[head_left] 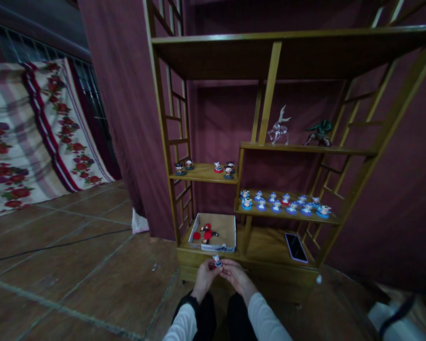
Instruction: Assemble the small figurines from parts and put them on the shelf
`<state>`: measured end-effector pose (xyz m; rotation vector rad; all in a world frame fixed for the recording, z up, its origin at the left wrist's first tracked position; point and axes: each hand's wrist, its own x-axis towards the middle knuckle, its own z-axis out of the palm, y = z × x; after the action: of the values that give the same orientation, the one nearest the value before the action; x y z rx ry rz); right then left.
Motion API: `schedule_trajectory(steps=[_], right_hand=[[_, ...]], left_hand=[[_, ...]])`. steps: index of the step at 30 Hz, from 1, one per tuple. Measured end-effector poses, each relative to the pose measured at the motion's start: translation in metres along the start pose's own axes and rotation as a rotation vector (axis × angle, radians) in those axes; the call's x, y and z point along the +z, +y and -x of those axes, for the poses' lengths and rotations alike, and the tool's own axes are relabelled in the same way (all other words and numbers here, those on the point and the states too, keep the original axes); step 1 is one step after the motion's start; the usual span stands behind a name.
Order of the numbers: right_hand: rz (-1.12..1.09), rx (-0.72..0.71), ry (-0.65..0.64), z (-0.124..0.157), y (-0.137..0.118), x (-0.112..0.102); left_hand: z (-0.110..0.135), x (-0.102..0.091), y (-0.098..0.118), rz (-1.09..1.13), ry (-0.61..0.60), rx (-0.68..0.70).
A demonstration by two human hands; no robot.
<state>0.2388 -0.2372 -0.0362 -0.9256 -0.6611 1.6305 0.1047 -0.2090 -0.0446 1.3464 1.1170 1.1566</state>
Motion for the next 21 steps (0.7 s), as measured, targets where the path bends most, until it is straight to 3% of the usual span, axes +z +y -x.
schedule_trajectory(steps=[12,21], right_hand=[[-0.002,-0.009,-0.007,0.003,-0.002,0.000],[-0.002,0.008,0.024,0.004,-0.004,0.003]], left_hand=[[0.004,0.000,0.015,0.082,-0.094,-0.038],[0.004,0.002,0.013,-0.053,0.027,0.021]])
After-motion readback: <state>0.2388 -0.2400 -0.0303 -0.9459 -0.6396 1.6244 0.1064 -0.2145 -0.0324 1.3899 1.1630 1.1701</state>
